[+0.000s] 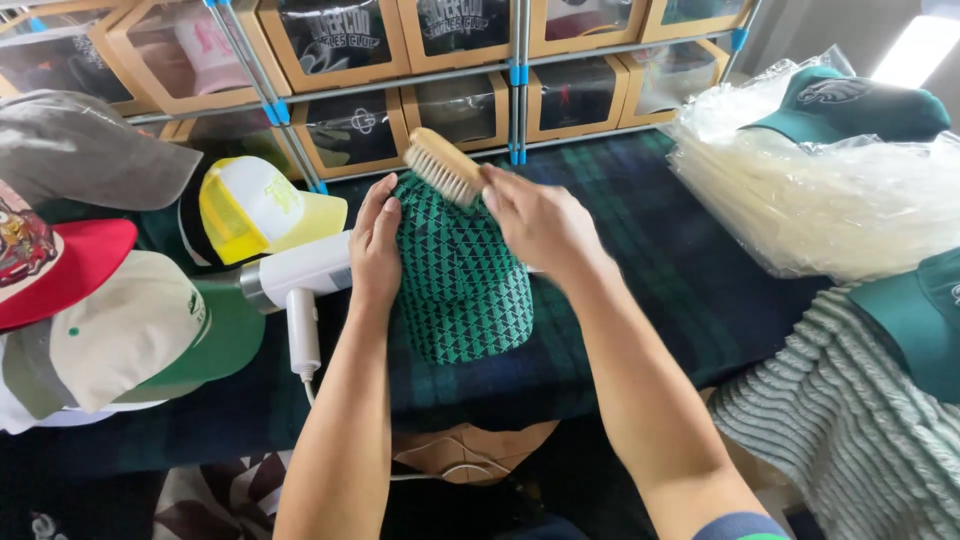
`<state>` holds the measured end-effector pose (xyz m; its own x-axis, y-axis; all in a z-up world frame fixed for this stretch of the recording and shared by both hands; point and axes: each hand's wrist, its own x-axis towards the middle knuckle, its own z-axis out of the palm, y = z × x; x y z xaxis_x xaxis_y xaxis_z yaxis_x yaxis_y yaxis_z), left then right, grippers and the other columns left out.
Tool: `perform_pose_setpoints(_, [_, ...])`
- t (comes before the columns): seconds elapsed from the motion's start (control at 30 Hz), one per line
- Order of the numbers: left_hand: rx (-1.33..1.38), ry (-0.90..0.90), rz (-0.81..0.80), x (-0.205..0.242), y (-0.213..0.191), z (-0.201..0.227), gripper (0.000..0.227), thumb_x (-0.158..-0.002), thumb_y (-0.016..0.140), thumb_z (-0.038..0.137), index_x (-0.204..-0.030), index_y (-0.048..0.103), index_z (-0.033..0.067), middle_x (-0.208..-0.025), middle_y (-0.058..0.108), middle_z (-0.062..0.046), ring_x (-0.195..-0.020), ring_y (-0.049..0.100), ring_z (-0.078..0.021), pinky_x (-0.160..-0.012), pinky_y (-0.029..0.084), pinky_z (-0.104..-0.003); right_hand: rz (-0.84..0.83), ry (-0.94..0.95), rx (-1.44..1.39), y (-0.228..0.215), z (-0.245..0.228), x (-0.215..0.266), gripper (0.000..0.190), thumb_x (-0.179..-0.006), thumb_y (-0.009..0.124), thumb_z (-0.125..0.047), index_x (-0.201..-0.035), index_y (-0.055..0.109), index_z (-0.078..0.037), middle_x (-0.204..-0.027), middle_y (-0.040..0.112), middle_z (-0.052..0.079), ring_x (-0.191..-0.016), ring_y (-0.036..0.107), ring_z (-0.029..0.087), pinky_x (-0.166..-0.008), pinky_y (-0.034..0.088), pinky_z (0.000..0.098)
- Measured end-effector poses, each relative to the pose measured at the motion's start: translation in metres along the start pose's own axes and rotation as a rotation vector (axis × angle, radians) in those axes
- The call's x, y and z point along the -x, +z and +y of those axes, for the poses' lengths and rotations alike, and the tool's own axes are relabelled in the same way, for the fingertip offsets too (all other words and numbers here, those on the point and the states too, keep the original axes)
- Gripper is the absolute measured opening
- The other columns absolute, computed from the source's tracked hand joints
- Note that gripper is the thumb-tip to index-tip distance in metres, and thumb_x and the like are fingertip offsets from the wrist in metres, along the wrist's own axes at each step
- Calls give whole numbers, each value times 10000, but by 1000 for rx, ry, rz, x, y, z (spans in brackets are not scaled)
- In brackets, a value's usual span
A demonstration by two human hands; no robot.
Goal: The person uses a wooden brush and a handheld steamer to clean and shape a green patterned baseball cap.
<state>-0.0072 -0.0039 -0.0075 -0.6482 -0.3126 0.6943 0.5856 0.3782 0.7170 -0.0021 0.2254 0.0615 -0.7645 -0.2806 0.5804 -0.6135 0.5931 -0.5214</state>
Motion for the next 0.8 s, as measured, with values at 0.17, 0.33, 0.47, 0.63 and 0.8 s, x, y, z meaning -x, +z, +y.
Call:
perform_pose_setpoints(0.17, [58,-27,-5,-1,1,-8,358,-1082,548,264,-1381,650,96,-1418,601,-183,-1399,498,-360,-1210,327,-509,-94,174,-207,20,87,-29,319,-1027,507,-314,-1241,722,-213,-1050,753,93,-921,703,346,-831,550,507])
perform_pose_setpoints(0.33, [70,-36,8,1,-4,2,357,-1086,548,286,-1381,649,112,-1420,604,-165,-1394,510,-332,-1216,328,-500,-411,340,17,36,155,3,355,-924,609,-63,-1259,722,-78,-890,752,257,-739,735,419,-637,580,455])
perform_pose_setpoints(0.47, [-34,-261,-133,-13,-19,10,461,-1068,514,443,-1436,603,180,-1489,568,-114,-1440,457,-308,-1235,310,-482,62,407,-372,7,100,21,356,-1011,630,-287,-1328,692,-137,-798,703,116,-710,644,207,-606,518,389])
perform_pose_setpoints(0.63, [-249,-195,25,-7,-8,99,610,-1055,390,621,-1460,596,215,-1427,625,-72,-1363,545,-237,-1169,351,-450,332,36,-511,8,-19,21,330,-1033,689,-264,-1294,660,-63,-887,652,138,-758,629,204,-669,552,371])
perform_pose_setpoints(0.8, [147,-3,8,-4,5,108,562,-1020,638,71,-1523,387,59,-1029,754,-132,-848,735,-156,-728,601,-314,376,-411,-319,50,-51,7,281,-960,732,-49,-1231,672,-4,-951,601,146,-821,678,375,-614,516,371])
